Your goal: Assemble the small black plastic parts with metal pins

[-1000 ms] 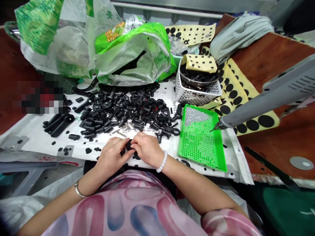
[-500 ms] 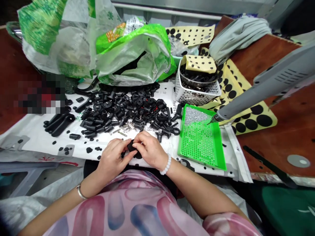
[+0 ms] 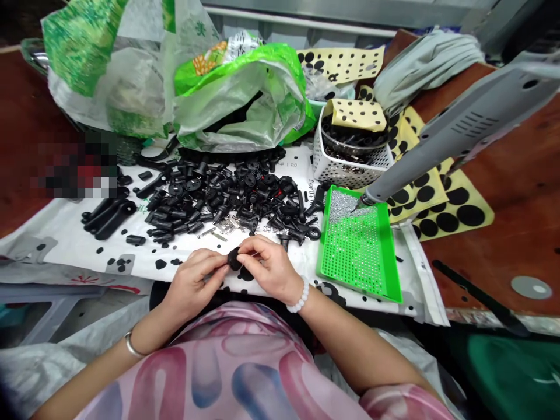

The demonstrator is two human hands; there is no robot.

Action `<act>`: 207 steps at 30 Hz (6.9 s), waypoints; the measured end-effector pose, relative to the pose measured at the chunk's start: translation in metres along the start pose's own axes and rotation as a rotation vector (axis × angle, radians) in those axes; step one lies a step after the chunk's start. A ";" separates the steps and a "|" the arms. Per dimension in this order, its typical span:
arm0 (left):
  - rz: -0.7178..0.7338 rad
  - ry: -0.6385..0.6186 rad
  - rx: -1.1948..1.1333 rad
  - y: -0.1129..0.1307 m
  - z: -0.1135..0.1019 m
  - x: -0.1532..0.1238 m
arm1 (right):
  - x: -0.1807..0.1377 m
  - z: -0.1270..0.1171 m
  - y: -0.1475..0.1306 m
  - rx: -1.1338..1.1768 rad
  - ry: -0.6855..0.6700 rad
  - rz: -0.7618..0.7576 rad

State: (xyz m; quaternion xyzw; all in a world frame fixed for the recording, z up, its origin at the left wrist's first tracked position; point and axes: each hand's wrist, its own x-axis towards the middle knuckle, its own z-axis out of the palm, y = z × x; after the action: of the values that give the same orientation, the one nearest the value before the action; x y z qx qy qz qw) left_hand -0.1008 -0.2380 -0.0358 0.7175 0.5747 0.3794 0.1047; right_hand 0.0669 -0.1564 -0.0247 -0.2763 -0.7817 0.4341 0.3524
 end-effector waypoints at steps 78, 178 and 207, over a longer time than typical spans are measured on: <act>-0.162 0.104 0.777 -0.058 -0.026 0.027 | -0.010 -0.007 0.007 -0.126 0.161 -0.209; -0.801 -0.428 -1.425 -0.002 -0.017 0.007 | 0.008 -0.017 -0.009 -0.422 -0.260 -0.624; -0.587 -0.183 -0.839 -0.002 0.005 0.004 | 0.003 -0.016 -0.002 -0.320 -0.328 -0.091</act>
State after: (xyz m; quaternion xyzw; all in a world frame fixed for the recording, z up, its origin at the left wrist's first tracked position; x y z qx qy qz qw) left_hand -0.0986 -0.2321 -0.0387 0.4526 0.5386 0.4676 0.5353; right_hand 0.0773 -0.1479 -0.0160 -0.2187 -0.8990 0.3275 0.1918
